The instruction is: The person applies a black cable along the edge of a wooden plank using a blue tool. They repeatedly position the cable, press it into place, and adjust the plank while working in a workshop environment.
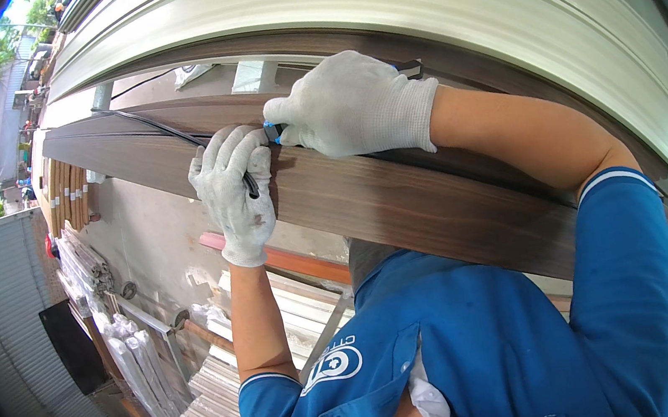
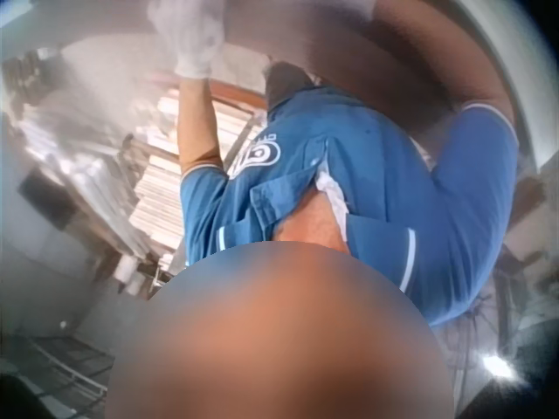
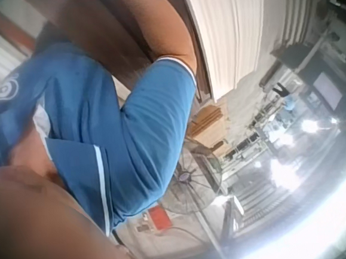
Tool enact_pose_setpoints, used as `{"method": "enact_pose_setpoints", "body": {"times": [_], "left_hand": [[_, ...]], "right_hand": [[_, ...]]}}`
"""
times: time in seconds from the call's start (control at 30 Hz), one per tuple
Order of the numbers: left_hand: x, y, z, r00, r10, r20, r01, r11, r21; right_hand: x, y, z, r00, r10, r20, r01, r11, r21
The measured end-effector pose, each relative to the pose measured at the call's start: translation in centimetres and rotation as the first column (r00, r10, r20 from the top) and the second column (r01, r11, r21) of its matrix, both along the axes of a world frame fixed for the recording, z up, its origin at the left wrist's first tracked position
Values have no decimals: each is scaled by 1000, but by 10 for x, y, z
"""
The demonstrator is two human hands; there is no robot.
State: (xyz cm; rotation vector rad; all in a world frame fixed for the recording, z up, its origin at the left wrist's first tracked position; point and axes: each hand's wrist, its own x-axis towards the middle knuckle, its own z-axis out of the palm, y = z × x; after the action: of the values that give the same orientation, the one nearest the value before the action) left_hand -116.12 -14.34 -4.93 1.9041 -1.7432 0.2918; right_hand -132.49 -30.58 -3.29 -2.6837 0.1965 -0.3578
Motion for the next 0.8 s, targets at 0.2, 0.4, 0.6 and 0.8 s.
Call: {"method": "enact_pose_setpoints", "body": {"times": [0.2,0.4,0.6,0.8], "left_hand": [[-1,2,-2,1000,21,12,-21,1000,0],[1,2,-4,1000,7,24,-7,1000,-15],[-1,3,-4,1000,20,19,-20,1000,11],[-3,5,-10,998,43,40,-41,998,-53]], "right_hand": [[-1,3,-4,997,-20,79,26,997,-66],[-6,1,0,999,38,-1,-37,969,-243],[-38,5,4,992,-52,-111,38,991,-126],[-21,9,-4,993,-57,103,67,993,-94]]}}
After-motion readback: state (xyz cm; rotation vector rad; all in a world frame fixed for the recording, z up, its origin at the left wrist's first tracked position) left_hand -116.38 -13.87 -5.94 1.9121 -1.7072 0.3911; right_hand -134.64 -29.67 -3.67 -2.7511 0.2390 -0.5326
